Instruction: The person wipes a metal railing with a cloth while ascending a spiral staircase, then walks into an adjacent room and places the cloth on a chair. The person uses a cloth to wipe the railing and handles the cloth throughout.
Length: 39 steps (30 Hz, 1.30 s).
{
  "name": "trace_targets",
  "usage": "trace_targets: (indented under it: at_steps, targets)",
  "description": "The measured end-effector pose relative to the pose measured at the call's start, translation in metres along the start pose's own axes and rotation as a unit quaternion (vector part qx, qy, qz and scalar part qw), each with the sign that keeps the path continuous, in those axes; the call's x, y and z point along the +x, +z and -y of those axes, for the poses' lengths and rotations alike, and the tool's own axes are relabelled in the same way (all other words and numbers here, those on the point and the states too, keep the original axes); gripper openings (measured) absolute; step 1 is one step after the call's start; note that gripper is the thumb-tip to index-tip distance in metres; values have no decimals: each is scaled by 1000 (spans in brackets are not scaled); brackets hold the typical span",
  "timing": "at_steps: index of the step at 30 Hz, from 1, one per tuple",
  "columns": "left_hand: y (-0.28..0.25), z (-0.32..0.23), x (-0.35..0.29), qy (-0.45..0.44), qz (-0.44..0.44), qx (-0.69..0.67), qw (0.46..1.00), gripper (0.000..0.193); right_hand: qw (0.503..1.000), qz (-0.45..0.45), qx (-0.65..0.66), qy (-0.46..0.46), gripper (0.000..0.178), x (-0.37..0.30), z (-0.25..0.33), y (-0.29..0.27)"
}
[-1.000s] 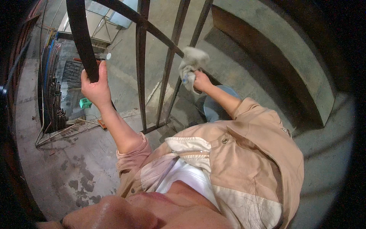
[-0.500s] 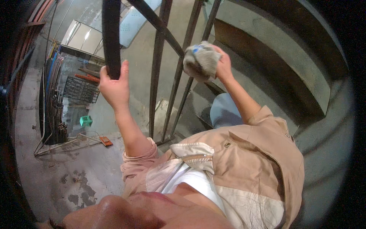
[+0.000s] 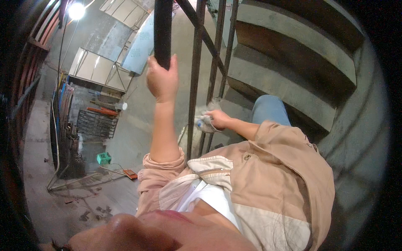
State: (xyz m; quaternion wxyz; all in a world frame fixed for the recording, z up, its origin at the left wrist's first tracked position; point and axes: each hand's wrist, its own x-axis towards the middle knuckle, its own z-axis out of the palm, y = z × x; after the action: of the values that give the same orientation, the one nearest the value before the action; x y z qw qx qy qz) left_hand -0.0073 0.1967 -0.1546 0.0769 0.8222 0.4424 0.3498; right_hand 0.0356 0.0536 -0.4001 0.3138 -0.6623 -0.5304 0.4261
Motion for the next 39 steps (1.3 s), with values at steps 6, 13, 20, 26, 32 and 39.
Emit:
trace_targets:
  at_steps: [6, 13, 20, 26, 32, 39]
  targets:
    - [-4, 5, 3, 18, 35, -53, 998, 40, 977, -47, 207, 31, 23, -19, 9, -15]
    - [-15, 4, 4, 20, 61, -88, 994, 35, 858, -439, 191, -186, 34, -41, 99, -166]
    - [-12, 7, -1, 33, 38, -103, 993, 43, 761, -478, 125, -421, 39, -13, 225, -253]
    - [-14, 12, 0, 42, 29, -166, 985, 65, 851, -439, 153, -247, 47, 28, 198, -157]
    - [-19, 18, -2, 53, 6, -145, 988, 65, 997, 10, -58, -41, 32, -34, 148, -9]
    - [-16, 15, -2, 44, 17, -175, 983, 52, 994, 88, -24, 57, 38, -53, 117, -16]
